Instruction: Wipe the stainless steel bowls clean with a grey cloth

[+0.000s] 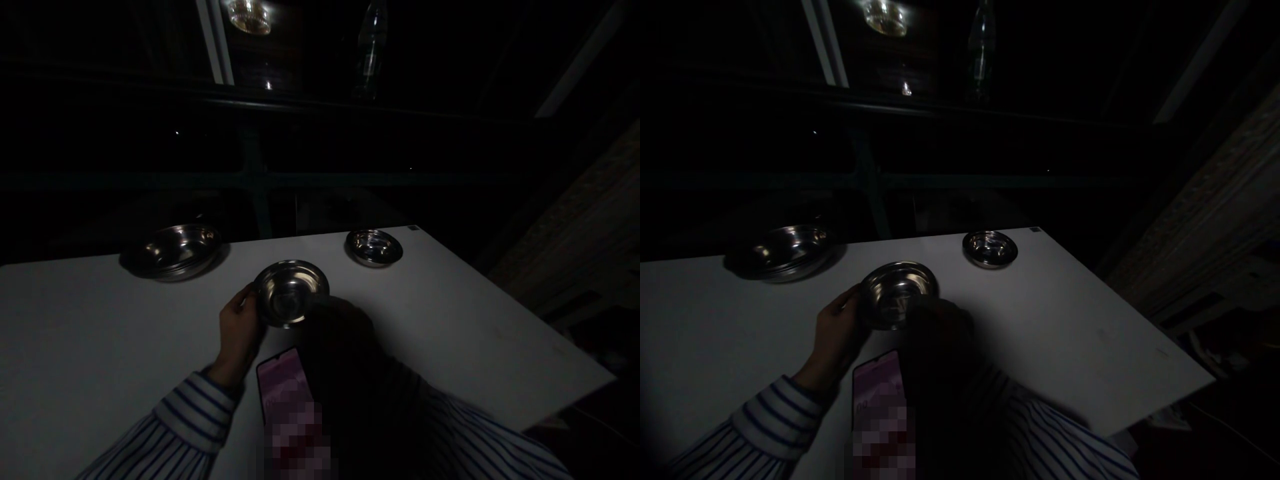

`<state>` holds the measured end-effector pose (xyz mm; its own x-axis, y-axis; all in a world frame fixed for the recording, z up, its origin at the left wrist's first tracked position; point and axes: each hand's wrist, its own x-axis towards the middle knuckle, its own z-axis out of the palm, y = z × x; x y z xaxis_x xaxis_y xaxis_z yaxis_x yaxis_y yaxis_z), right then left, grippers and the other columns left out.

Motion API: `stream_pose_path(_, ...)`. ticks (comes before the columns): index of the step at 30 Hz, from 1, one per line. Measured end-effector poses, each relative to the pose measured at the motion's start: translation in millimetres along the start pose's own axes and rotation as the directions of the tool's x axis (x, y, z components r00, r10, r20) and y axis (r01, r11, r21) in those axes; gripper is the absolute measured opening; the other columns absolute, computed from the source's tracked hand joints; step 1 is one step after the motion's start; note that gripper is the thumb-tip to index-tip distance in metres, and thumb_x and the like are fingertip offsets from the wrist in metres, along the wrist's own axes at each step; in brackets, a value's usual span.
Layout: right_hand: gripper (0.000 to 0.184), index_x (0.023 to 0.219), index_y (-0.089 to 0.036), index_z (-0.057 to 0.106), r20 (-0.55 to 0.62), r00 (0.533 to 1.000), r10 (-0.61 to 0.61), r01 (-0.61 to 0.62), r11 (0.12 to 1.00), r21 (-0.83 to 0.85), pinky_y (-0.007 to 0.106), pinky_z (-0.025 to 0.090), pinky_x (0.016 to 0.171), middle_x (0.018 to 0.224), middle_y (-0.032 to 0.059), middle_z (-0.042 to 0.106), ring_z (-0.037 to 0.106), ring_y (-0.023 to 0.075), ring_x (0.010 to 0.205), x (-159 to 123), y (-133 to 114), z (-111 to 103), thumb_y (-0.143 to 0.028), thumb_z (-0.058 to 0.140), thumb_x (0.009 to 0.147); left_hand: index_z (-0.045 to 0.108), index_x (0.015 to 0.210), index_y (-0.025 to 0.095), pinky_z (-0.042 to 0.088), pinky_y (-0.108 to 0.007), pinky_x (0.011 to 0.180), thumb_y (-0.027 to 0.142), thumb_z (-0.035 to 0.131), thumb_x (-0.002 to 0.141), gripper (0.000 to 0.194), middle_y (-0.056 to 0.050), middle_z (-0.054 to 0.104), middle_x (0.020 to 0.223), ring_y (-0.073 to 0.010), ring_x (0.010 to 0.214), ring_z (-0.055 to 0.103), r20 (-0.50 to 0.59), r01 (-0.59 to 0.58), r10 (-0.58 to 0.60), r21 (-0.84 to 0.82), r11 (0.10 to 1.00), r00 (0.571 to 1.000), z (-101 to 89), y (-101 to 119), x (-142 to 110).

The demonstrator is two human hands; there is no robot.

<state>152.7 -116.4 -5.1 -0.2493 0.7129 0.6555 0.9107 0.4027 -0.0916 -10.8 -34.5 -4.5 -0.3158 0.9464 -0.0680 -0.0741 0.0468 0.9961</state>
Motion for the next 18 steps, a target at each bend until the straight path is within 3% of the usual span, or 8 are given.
stream_pose_path(5, 0.028, 0.108, -0.018, 0.057, 0.079, 0.996, -0.035, 0.03, 0.997, 0.067, 0.037, 0.043, 0.085, 0.109, 0.0074, 0.059, 0.052, 0.0213, 0.1, 7.6, -7.3, -3.5, -0.022, 0.045, 0.082, 0.062, 0.105, 0.012, 0.049, -0.029, 0.063, 0.031, 0.058, 0.065, 0.044, -0.009, 0.069, 0.085, -0.0172, 0.068, 0.062, 0.023, 0.013, -0.013, -0.002, 1.0, 1.0, -1.0, 2.1, -2.4)
stream_pose_path(10, 0.023, 0.099, -0.019, 0.061, 0.185, 0.983, 0.017, -0.022, 0.999, 0.024, 0.036, 0.044, 0.079, 0.101, 0.0086, 0.062, 0.055, 0.02, 0.09, 10.9, -1.9, -3.2, -0.027, 0.051, 0.081, 0.062, 0.105, 0.012, 0.049, -0.03, 0.067, 0.03, 0.055, 0.067, 0.043, -0.01, 0.068, 0.091, -0.0193, 0.076, 0.062, 0.027, -0.037, 0.036, 0.053, 0.998, 0.999, -1.5, 0.6, -1.0)
stream_pose_path(15, 0.027, 0.107, -0.018, 0.058, 0.047, 0.999, 0.013, -0.016, 0.998, 0.064, 0.035, 0.043, 0.082, 0.106, 0.0077, 0.061, 0.052, 0.0198, 0.098, 7.4, -6.8, -1.4, -0.021, 0.043, 0.084, 0.062, 0.105, 0.011, 0.049, -0.031, 0.068, 0.03, 0.055, 0.068, 0.042, -0.01, 0.068, 0.091, -0.02, 0.077, 0.063, 0.035, -0.035, 0.034, 0.029, 0.999, 0.999, -1.0, -1.7, -0.5)
stream_pose_path(18, 0.023, 0.098, -0.018, 0.061, 0.124, 0.99, -0.071, 0.064, 0.996, 0.059, 0.036, 0.043, 0.08, 0.102, 0.0072, 0.063, 0.055, 0.02, 0.094, 11.0, 4.0, -5.6, -0.021, 0.043, 0.085, 0.063, 0.103, 0.012, 0.048, -0.031, 0.071, 0.03, 0.054, 0.069, 0.039, -0.01, 0.068, 0.094, -0.0196, 0.081, 0.062, 0.056, -0.07, 0.069, 0.025, 0.997, 0.996, -1.2, -1.1, -1.0)
